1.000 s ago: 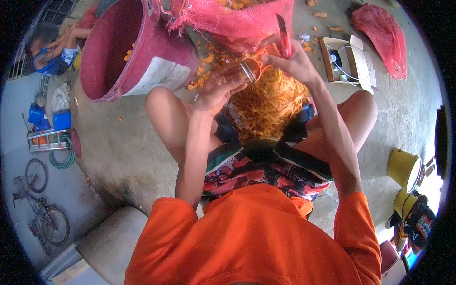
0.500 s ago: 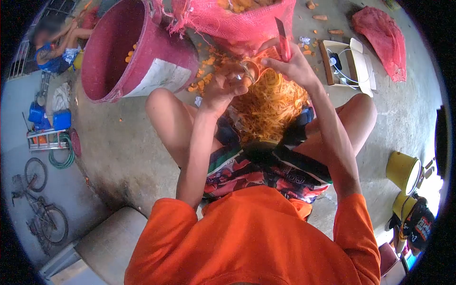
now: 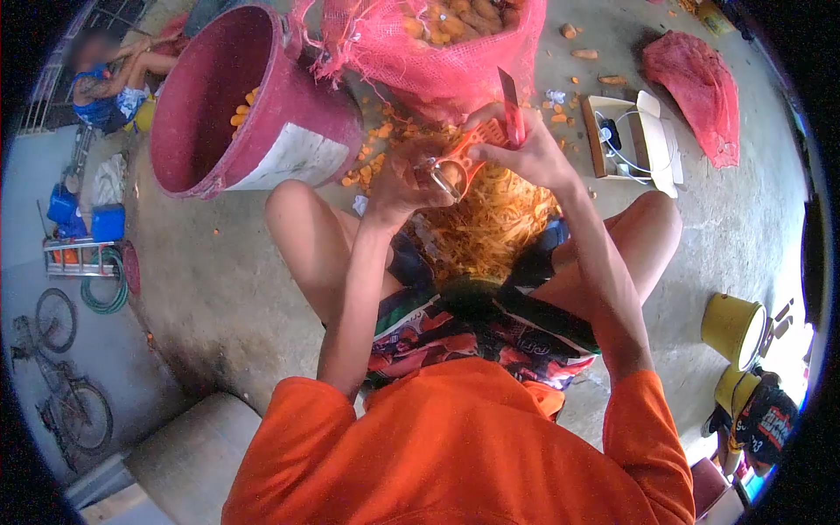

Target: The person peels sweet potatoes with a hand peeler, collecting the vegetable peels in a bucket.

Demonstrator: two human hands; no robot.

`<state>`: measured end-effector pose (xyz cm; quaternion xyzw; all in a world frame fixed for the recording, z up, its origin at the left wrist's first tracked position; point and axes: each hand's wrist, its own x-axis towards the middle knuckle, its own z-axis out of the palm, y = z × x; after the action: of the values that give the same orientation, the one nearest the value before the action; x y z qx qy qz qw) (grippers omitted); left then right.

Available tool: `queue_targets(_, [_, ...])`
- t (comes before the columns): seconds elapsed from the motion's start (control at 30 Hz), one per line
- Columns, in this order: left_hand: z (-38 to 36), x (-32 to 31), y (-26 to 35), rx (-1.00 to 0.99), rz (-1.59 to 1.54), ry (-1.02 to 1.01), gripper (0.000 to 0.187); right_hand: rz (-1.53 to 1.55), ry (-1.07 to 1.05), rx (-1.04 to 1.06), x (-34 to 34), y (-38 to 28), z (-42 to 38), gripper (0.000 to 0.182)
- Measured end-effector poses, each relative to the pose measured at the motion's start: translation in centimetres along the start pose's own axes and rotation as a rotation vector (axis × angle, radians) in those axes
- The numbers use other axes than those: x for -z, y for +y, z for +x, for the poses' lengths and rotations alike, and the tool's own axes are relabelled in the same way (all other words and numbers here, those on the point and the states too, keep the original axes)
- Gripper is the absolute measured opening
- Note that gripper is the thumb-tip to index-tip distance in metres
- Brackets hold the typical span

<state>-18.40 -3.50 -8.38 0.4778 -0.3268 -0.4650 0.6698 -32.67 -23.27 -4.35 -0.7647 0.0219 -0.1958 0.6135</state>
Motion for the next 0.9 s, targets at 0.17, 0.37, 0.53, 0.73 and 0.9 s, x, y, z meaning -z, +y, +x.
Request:
queue_targets(0.17, [-0.1,0.9,-1.1,0.05,-0.088,-0.04,0.08,-0.166,0.155,-0.1,2.8,2.5,0.3,0.026])
queue_targets(0.37, [0.4,0.4,-1.6,-0.037,-0.225,0.027,0.079,0.028,0.018,0.029,0.9,1.5,0.3,0.022])
queue_targets(0.53, [-0.3,-0.3,-0.6,-0.077,-0.225,0.005,0.084,-0.032,0.122,-0.121,2.4,1.4,0.2,0.022])
queue_targets(0.73, [-0.3,0.6,-1.4,-0.096,-0.228,-0.024,0.081,-0.07,0.194,-0.02,1.8,3.3,0.8,0.022])
queue_targets(0.9, [-0.1,0.0,-1.9,-0.103,-0.084,0.076,0.089,0.177,0.091,0.031,0.0,0.9,0.3,0.019])
